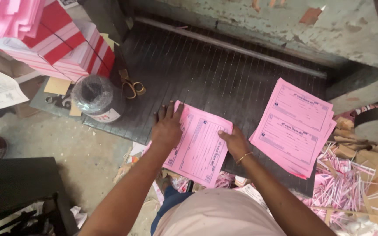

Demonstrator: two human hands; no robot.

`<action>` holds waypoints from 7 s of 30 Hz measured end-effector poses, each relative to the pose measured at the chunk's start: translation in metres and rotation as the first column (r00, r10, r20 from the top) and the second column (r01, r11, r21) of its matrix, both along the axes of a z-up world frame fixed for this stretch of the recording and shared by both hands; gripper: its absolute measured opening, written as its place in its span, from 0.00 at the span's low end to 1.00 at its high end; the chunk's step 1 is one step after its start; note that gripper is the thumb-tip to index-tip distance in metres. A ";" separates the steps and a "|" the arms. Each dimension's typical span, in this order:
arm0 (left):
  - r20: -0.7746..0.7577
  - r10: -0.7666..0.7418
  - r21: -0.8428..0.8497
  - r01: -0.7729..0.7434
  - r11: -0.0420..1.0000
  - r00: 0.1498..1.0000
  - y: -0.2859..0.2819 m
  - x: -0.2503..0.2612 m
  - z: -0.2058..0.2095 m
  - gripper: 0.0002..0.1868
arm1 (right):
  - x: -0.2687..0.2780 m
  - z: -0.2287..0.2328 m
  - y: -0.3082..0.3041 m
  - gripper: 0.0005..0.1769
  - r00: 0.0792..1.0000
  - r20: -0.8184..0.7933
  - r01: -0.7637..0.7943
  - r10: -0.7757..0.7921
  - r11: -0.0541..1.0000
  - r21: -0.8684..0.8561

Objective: The person repeatedly picks up stacks of pink printed paper sheets, aligns them, and places them on a dark work surface. The person occasionally moves the stacks to a nearby shelf and returns to continue stacking more sheets.

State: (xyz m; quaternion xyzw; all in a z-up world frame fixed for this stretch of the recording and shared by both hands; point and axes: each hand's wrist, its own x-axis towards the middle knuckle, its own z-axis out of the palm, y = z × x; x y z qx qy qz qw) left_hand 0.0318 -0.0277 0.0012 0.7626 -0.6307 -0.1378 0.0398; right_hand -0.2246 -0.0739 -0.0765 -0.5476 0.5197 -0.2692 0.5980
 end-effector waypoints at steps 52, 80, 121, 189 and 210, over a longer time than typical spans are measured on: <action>-0.921 -0.387 -0.361 -0.456 0.813 0.039 0.025 -0.024 0.037 0.22 | -0.014 0.083 -0.001 0.18 0.992 0.122 0.089 -0.045 0.918 -0.385; -0.438 -0.335 -0.372 0.172 0.912 0.834 0.037 -0.084 0.024 0.20 | -0.030 0.036 0.020 0.23 0.882 -0.266 0.367 -0.389 0.921 -0.131; -0.461 -0.354 -0.317 0.222 0.922 0.813 -0.016 -0.114 -0.037 0.32 | -0.024 0.037 -0.006 0.18 0.983 -0.122 0.129 -0.140 0.987 -0.097; -0.689 0.343 0.491 -0.064 0.869 -0.639 0.029 0.022 -0.005 0.74 | -0.011 0.096 -0.023 0.09 0.334 -0.667 -0.943 0.666 0.232 -0.241; -0.325 0.569 0.270 -0.502 0.822 0.756 -0.014 0.064 0.001 0.41 | 0.023 0.123 -0.016 0.07 -0.083 -0.741 -0.985 0.666 -0.166 -0.039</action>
